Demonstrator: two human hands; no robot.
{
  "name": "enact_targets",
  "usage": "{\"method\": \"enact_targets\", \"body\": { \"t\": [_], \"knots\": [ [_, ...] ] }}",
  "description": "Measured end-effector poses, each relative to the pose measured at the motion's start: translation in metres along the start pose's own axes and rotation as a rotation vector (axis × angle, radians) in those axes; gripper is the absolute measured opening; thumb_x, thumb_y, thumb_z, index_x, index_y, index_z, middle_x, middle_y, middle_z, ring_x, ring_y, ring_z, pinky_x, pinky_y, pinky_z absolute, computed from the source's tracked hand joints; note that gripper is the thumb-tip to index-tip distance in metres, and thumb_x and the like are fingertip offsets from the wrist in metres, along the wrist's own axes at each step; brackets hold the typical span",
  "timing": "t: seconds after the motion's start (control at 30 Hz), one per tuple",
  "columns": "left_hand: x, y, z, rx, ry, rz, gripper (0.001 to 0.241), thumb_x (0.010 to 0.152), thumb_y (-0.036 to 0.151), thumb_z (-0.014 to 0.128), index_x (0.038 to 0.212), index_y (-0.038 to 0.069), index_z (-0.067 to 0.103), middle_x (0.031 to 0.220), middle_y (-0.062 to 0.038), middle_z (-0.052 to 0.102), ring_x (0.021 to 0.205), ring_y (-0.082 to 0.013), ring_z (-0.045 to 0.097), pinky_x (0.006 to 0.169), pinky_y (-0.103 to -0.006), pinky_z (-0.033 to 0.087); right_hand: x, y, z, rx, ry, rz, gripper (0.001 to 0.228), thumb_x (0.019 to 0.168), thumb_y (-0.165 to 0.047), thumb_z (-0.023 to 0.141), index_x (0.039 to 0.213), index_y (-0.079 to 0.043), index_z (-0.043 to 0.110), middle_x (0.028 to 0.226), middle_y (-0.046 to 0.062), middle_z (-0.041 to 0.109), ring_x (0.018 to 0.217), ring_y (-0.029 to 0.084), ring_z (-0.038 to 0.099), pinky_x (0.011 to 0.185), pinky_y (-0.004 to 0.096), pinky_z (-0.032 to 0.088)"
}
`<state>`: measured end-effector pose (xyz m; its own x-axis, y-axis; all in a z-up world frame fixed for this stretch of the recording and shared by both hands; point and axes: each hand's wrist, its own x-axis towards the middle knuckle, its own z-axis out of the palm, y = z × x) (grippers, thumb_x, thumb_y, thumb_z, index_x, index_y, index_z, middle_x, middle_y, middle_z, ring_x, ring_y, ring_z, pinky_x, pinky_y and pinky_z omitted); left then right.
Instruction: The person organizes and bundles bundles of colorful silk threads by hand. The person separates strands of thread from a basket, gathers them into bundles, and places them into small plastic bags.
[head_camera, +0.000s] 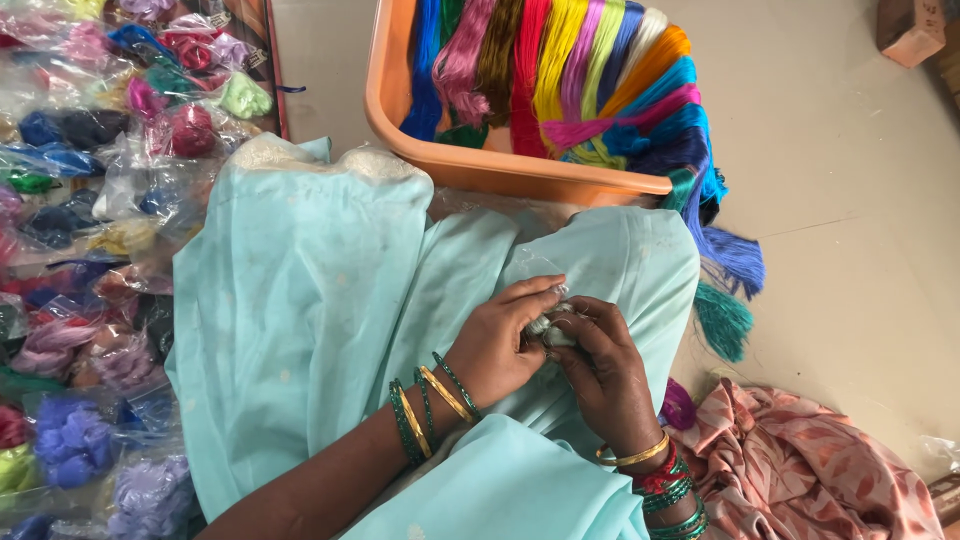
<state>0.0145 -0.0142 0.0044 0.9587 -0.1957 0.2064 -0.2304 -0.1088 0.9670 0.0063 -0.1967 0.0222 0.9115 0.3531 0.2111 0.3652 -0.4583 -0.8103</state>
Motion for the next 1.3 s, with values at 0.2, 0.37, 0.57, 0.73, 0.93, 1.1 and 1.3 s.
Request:
{"method": "enact_targets", "body": {
  "t": [0.2,0.37,0.57,0.73,0.93,1.1,1.3],
  "knots": [
    [-0.005,-0.009,0.008,0.234,0.048,0.238,0.061,0.075,-0.013,0.062,0.135,-0.003,0.059,0.149,-0.012,0.055,0.129,-0.0291,0.061,0.099,-0.0328,0.057,0.000,-0.003,0.007,-0.072,0.044,-0.004,0.041,0.086,0.006,0.064,0.127,-0.001,0.065,0.130,0.015,0.054,0.114,0.027,0.063,0.093,0.033,0.055],
    [-0.006,-0.006,0.009,0.223,0.003,0.191,0.064,0.074,-0.014,0.060,0.137,-0.002,0.057,0.151,-0.010,0.053,0.130,-0.0282,0.060,0.097,-0.0320,0.056,-0.003,0.006,0.003,-0.075,0.050,-0.017,0.045,0.085,0.010,0.063,0.129,0.000,0.064,0.130,0.015,0.054,0.118,0.026,0.061,0.096,0.033,0.054],
    [0.000,-0.003,0.002,0.127,-0.103,0.221,0.062,0.074,-0.013,0.058,0.134,0.000,0.062,0.148,-0.009,0.056,0.128,-0.0258,0.063,0.096,-0.0313,0.057,0.008,0.005,-0.004,0.416,0.161,0.303,0.051,0.078,0.004,0.074,0.124,-0.003,0.052,0.114,0.007,0.060,0.103,0.014,0.062,0.087,0.029,0.055],
    [-0.006,-0.019,0.008,0.072,-0.185,0.269,0.061,0.076,-0.013,0.057,0.135,0.002,0.064,0.147,-0.008,0.059,0.132,-0.0257,0.061,0.100,-0.0313,0.056,0.004,0.024,-0.005,0.422,0.041,0.378,0.046,0.079,0.004,0.073,0.122,-0.001,0.057,0.107,0.005,0.063,0.096,0.010,0.061,0.084,0.026,0.053],
    [-0.011,-0.029,0.022,0.257,-0.245,0.440,0.059,0.078,-0.008,0.062,0.137,0.000,0.060,0.152,-0.009,0.054,0.137,-0.0267,0.058,0.112,-0.0344,0.050,-0.004,0.029,0.019,0.096,0.240,0.244,0.045,0.080,0.007,0.066,0.122,-0.002,0.053,0.105,0.006,0.062,0.094,0.010,0.059,0.081,0.026,0.052],
    [-0.010,-0.024,0.026,0.255,-0.260,0.365,0.061,0.076,-0.008,0.061,0.137,0.000,0.059,0.154,-0.009,0.052,0.135,-0.0273,0.057,0.110,-0.0347,0.050,0.000,0.024,0.023,-0.004,0.382,0.263,0.044,0.081,0.005,0.069,0.119,0.000,0.049,0.106,0.007,0.060,0.093,0.013,0.061,0.082,0.027,0.053],
    [-0.006,-0.025,0.025,0.249,-0.098,0.305,0.063,0.074,-0.010,0.060,0.136,0.000,0.060,0.155,-0.011,0.051,0.139,-0.0301,0.054,0.111,-0.0353,0.050,-0.007,0.011,0.022,-0.059,0.445,0.259,0.044,0.081,0.004,0.078,0.115,0.001,0.050,0.112,0.011,0.054,0.091,0.018,0.058,0.078,0.030,0.053]
  ]
}}
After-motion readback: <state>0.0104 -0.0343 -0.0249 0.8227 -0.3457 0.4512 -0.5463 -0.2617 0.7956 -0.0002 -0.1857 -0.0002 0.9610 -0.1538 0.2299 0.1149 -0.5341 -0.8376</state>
